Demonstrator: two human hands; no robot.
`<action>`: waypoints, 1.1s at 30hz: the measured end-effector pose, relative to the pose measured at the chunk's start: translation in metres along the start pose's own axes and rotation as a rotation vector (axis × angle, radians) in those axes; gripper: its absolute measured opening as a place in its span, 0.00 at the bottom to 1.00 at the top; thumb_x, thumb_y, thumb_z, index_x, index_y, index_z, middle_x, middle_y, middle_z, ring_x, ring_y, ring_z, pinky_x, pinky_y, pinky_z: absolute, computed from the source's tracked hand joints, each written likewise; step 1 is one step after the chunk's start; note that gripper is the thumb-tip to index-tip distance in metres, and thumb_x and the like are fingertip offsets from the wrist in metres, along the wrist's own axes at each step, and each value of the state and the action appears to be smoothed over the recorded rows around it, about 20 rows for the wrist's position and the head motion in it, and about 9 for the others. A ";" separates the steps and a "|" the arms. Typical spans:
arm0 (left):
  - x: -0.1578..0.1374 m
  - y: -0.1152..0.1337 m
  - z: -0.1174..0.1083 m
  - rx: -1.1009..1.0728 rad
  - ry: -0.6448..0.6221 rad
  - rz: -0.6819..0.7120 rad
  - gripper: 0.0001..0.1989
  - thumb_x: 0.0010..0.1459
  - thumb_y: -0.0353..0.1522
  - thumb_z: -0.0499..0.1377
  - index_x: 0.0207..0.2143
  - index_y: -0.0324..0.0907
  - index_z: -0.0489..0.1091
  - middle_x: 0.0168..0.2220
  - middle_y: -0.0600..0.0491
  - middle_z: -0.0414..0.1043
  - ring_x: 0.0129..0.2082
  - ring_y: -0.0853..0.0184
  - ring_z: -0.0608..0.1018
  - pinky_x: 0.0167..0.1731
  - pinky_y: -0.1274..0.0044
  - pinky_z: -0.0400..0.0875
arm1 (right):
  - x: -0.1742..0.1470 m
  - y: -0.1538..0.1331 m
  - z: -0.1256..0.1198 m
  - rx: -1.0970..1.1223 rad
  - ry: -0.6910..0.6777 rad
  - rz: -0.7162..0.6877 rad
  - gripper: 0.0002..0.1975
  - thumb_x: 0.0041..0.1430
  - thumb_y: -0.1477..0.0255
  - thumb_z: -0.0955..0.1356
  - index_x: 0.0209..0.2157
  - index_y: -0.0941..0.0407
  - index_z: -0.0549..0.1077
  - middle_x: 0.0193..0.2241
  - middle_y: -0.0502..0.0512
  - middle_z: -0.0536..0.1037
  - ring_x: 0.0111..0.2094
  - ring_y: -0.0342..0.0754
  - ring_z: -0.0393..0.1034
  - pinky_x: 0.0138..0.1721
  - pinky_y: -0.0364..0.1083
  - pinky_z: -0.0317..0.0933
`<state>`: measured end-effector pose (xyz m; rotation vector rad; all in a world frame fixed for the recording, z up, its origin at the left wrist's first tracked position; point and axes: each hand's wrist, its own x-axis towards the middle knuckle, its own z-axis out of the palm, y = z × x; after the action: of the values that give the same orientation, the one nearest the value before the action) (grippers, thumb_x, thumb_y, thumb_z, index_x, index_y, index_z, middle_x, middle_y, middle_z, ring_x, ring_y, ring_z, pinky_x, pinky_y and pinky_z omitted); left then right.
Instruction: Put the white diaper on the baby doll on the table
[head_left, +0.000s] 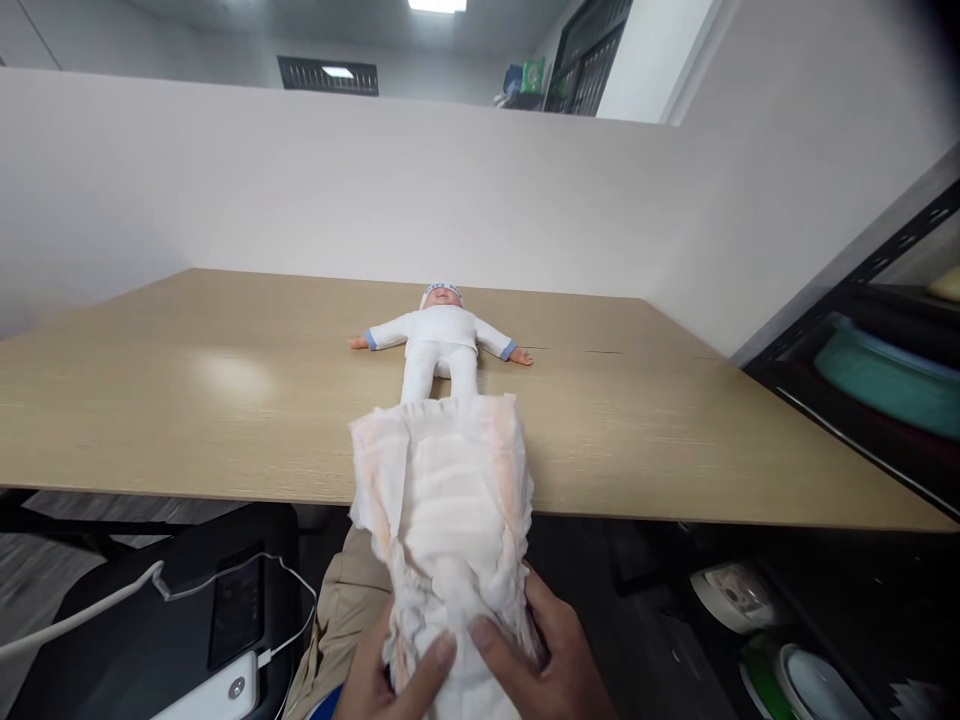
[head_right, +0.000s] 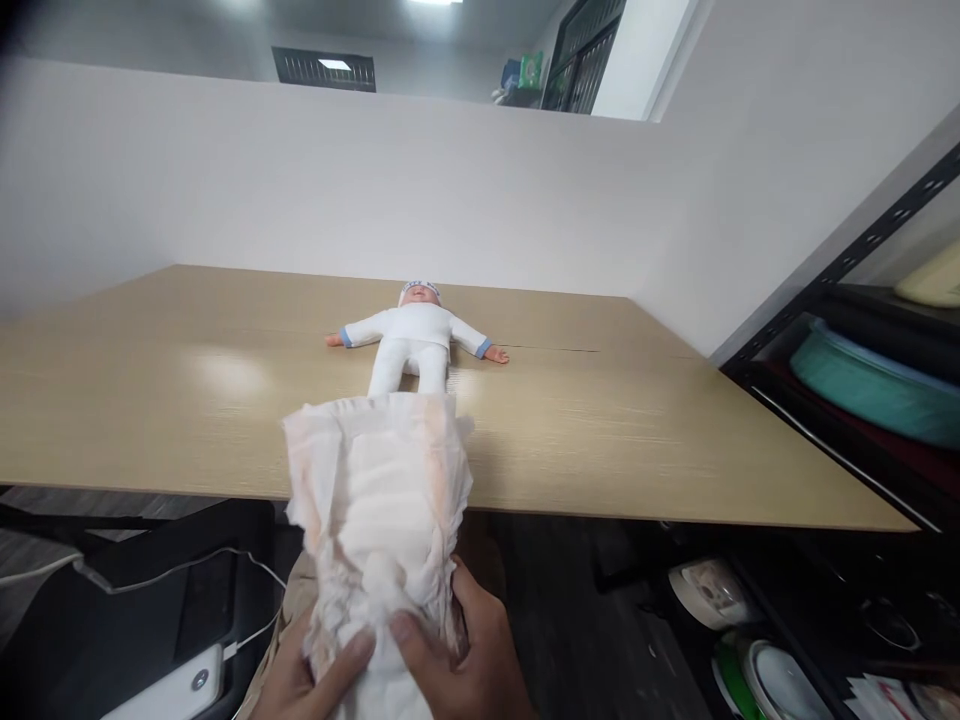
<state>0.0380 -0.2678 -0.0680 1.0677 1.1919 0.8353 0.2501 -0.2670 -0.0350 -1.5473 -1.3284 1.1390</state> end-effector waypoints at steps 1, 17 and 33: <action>0.008 0.000 0.005 -0.063 0.018 0.002 0.38 0.57 0.60 0.69 0.65 0.56 0.77 0.60 0.47 0.82 0.68 0.40 0.76 0.69 0.53 0.73 | 0.008 0.000 0.002 -0.041 -0.032 -0.035 0.29 0.62 0.43 0.74 0.54 0.49 0.83 0.50 0.63 0.86 0.52 0.68 0.81 0.54 0.58 0.77; 0.038 -0.023 -0.022 0.524 0.074 0.202 0.26 0.68 0.53 0.61 0.55 0.45 0.79 0.57 0.41 0.82 0.60 0.45 0.81 0.62 0.58 0.77 | 0.086 -0.018 0.030 -0.677 0.068 -0.781 0.29 0.75 0.71 0.69 0.73 0.54 0.64 0.71 0.61 0.72 0.74 0.58 0.62 0.72 0.61 0.67; 0.232 0.151 -0.093 1.794 -0.149 1.025 0.62 0.53 0.23 0.72 0.81 0.55 0.42 0.83 0.41 0.43 0.77 0.40 0.60 0.69 0.55 0.64 | 0.108 0.004 0.049 -0.838 0.015 -0.771 0.31 0.78 0.68 0.66 0.77 0.50 0.61 0.76 0.56 0.64 0.78 0.58 0.56 0.74 0.65 0.64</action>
<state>-0.0024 0.0128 0.0025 3.2847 1.0429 0.1191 0.2103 -0.1606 -0.0680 -1.3059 -2.2753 0.0619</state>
